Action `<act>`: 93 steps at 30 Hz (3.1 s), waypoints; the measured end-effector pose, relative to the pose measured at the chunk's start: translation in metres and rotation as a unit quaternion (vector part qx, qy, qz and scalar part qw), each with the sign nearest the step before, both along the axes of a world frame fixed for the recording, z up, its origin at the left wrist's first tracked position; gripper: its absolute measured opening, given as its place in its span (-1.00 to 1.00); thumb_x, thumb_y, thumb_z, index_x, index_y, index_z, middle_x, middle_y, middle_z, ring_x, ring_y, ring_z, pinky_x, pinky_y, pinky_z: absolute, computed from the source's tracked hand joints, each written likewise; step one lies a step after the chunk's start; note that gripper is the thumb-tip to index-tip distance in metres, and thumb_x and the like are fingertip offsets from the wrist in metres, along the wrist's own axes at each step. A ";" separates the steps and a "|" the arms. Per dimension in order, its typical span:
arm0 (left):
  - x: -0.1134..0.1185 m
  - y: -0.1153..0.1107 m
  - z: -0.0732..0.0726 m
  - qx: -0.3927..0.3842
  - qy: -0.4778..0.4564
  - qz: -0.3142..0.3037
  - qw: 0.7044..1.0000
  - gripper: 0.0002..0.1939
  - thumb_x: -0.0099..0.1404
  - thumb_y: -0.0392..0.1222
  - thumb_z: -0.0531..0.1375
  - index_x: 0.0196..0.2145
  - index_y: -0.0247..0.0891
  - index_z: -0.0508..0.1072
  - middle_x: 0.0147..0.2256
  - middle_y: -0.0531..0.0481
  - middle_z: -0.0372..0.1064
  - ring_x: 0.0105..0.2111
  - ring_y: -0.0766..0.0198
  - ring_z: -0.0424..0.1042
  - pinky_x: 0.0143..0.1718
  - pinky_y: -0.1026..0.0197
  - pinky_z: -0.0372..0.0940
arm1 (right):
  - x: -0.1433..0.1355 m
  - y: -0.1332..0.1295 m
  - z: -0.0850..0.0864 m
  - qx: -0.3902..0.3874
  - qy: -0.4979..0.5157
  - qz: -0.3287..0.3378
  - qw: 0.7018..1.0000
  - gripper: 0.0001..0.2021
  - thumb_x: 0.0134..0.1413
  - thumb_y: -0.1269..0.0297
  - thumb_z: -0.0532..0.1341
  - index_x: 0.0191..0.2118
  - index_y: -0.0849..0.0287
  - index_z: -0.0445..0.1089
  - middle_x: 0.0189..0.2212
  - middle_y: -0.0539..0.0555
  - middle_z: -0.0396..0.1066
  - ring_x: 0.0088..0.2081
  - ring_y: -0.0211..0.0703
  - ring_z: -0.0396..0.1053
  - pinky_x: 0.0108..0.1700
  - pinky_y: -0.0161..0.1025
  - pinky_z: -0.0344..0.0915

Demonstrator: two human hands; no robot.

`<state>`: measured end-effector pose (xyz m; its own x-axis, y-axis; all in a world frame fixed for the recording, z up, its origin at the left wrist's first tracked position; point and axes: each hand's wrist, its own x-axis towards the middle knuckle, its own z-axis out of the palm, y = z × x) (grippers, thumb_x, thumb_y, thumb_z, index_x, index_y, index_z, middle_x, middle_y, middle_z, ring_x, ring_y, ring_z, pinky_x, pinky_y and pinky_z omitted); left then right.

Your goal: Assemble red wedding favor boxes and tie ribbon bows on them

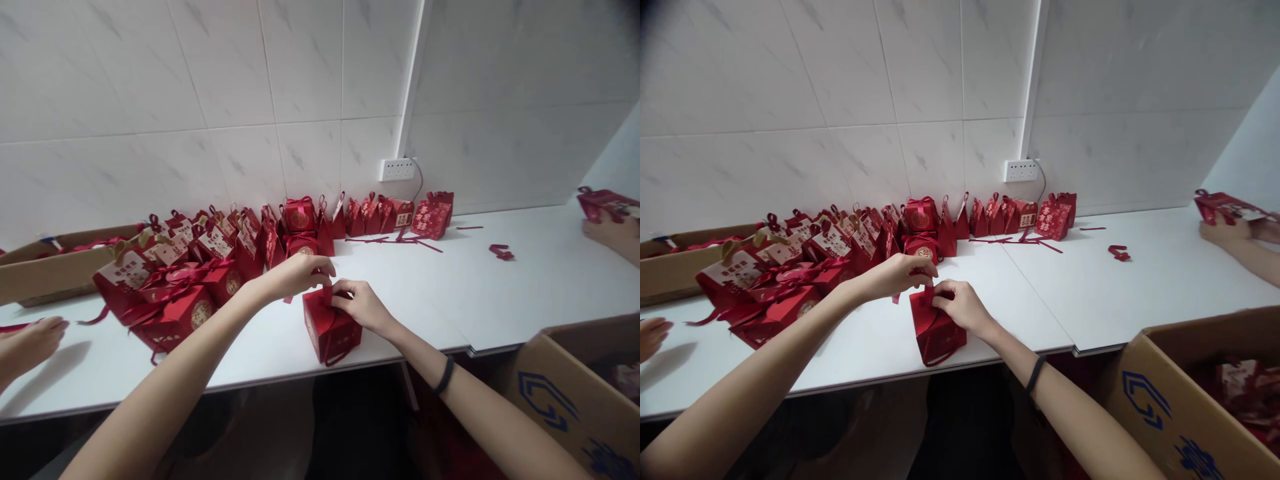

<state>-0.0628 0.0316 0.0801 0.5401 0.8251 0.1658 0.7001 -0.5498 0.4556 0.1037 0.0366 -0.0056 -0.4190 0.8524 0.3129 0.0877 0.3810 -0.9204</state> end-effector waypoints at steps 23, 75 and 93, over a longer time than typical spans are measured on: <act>0.002 -0.026 -0.054 -0.055 -0.201 0.053 0.976 -0.72 0.18 -0.08 0.13 -0.54 -0.31 0.45 -0.30 -0.06 0.42 -0.28 0.23 0.38 -0.21 0.23 0.25 | -0.007 -0.004 -0.010 -0.031 0.092 -0.089 0.991 -0.83 -0.20 0.20 0.27 -0.48 0.21 0.41 -0.39 0.09 0.46 -0.31 -0.14 0.41 -0.16 -0.20 0.33; 0.018 -0.061 -0.093 -0.032 -0.355 0.294 0.887 -0.84 0.16 -0.16 0.11 -0.52 -0.25 0.29 -0.24 -0.09 0.31 -0.14 0.17 0.32 -0.19 0.18 0.31 | 0.055 -0.001 0.040 0.068 -0.272 -0.007 0.960 -0.91 -0.10 0.31 0.29 -0.54 0.11 0.50 -0.11 0.10 0.40 -0.08 0.03 0.37 0.01 -0.10 0.22; 0.017 -0.056 -0.098 -0.058 -0.382 0.280 0.879 -0.62 0.12 0.07 0.11 -0.65 -0.23 0.18 -0.64 0.13 0.09 -0.55 0.34 0.11 -0.45 0.27 0.09 | 0.060 -0.036 0.030 0.051 -0.363 -0.114 0.924 -0.60 0.14 -0.06 0.02 -0.51 0.15 0.25 -0.43 0.07 0.35 -0.39 -0.16 0.32 -0.30 -0.24 0.17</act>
